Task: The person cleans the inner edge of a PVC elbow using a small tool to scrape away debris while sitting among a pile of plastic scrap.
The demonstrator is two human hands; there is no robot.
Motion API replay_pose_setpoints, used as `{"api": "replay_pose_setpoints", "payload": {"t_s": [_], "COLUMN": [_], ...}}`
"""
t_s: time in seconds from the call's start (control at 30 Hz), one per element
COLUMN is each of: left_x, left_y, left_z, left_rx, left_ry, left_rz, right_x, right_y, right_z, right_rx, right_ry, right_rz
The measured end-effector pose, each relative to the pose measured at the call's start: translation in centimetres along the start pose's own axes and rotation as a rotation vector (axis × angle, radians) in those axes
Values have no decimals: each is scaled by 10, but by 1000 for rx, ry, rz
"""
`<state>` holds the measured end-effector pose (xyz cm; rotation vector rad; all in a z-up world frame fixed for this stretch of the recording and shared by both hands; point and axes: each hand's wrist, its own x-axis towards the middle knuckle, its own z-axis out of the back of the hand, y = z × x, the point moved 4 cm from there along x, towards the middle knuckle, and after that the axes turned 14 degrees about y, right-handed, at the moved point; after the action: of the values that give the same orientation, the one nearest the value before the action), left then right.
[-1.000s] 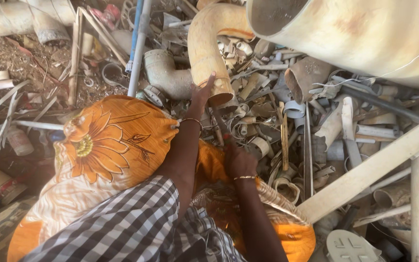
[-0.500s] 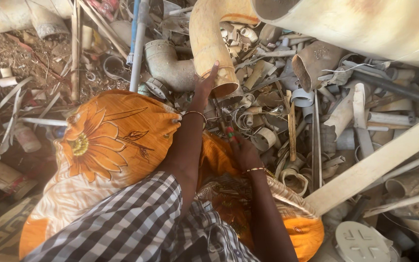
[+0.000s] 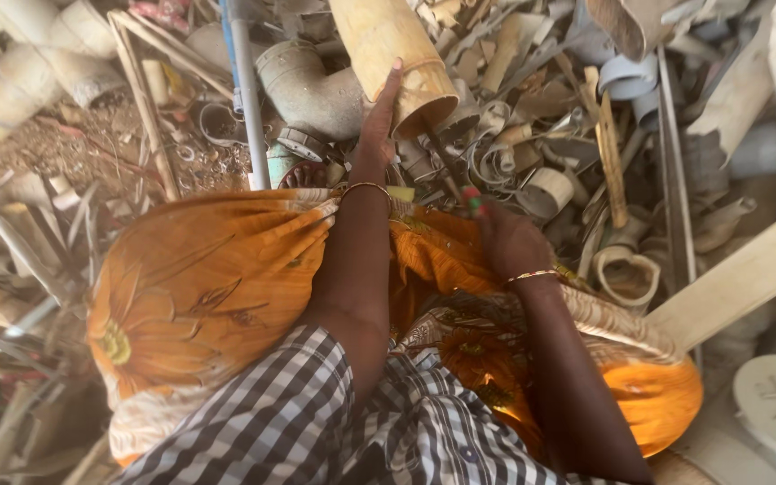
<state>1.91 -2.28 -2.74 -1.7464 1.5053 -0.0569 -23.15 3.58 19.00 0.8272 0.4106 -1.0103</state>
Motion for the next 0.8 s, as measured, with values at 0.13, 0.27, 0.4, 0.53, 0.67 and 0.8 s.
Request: {"api": "replay_pose_setpoints", "payload": {"t_s": [0.13,0.27,0.4,0.53,0.67,0.8], "left_x": [1,1,-7,-8,-7,-3], "left_y": [1,-2,-9,-11,-5,-5], "left_z": [-1,-1,-7,-5,-2,-2], "left_rx": [-77,-72,-112,-78,-54,-126], "left_ry": [46,123,191,108,76,142], "left_rz": [21,-4,-31,27,100,14], "right_x": [2,15,27,34,36,29], "right_y": [15,-3,-6,-6,-2,-15], "right_z": [-2,-3,-4,-24,-48,-42], "right_rx": [275,676,-13,-140,119,311], "right_ry": [222,279,-7,123,90,291], "right_rz": [-25,8,191,-155,185,43]}}
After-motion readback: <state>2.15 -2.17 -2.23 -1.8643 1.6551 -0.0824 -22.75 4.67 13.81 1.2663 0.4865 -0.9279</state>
